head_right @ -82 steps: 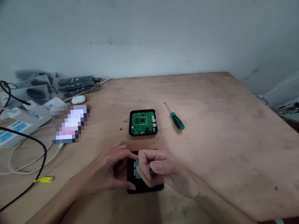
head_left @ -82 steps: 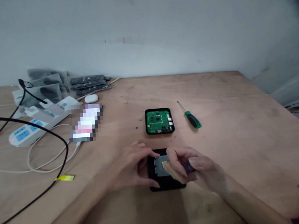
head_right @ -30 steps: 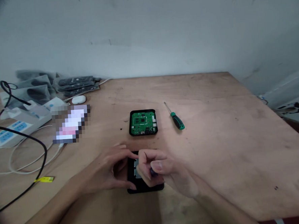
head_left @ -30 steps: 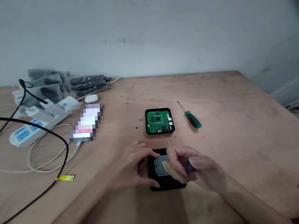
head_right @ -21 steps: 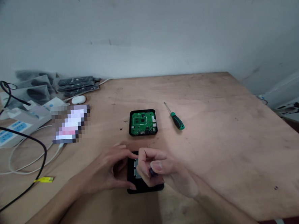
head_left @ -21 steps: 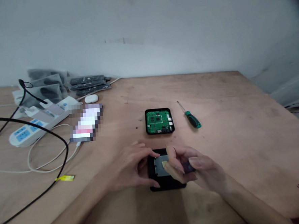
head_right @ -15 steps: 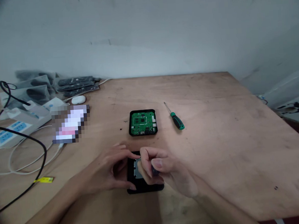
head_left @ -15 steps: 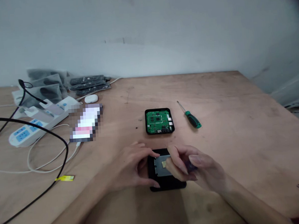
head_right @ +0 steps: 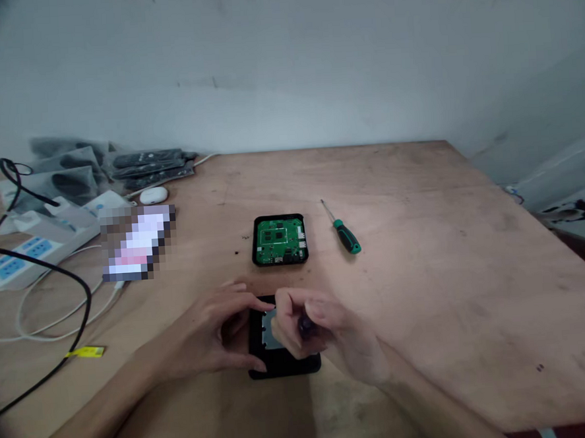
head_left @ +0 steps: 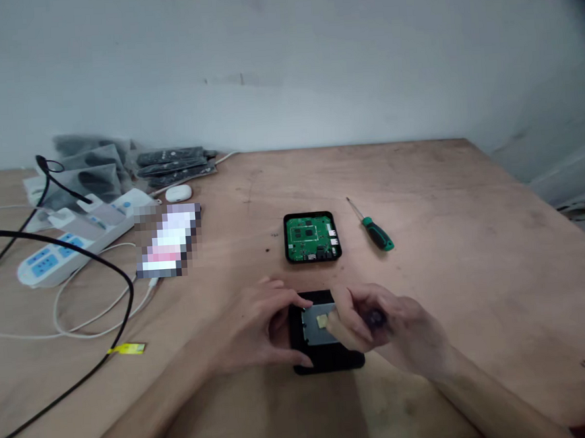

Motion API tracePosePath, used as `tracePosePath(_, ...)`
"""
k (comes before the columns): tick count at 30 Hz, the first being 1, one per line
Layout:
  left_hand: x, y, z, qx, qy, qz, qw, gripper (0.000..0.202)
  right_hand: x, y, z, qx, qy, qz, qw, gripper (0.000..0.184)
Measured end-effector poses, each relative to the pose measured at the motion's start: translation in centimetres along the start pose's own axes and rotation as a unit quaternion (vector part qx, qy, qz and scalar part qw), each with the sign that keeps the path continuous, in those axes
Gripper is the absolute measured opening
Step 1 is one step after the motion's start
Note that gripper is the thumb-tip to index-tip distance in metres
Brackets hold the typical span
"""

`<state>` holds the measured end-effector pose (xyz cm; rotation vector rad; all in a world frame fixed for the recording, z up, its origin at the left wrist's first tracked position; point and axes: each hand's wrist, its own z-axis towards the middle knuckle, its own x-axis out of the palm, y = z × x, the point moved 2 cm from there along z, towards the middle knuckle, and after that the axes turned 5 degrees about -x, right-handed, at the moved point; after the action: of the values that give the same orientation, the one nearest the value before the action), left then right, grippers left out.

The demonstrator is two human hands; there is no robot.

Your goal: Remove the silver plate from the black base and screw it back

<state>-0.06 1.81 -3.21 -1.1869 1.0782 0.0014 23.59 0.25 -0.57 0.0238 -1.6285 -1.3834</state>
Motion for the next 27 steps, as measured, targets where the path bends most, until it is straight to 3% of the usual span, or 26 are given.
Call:
tracePosePath(3,-0.1,-0.2,0.2,-0.004,0.002,0.001,1.0,0.067,0.0,0.1,-0.1,0.019,0.0,0.046,0.999,0.032)
tracePosePath(7,-0.2,-0.3,0.2,-0.008,0.0,0.003,1.0,0.067,-0.2,-0.1,-0.2,0.015,-0.007,0.039,0.999,0.03)
tracePosePath(13,-0.2,-0.3,0.1,-0.009,0.005,0.0,1.0,0.07,-0.6,-0.7,-0.4,-0.035,0.0,-0.069,0.997,0.055)
tracePosePath(18,-0.2,-0.3,0.1,-0.012,0.003,0.0,1.0,0.07,-0.6,-0.8,-0.3,-0.039,-0.014,-0.077,0.996,0.066)
tracePosePath(24,-0.2,-0.3,0.2,-0.009,0.002,-0.002,1.0,0.066,0.1,0.4,0.1,0.007,-0.021,0.002,1.0,0.038)
tracePosePath(27,-0.3,-0.5,0.2,-0.009,0.002,-0.002,1.0,0.067,0.3,0.7,0.3,0.018,-0.033,0.018,0.999,0.033)
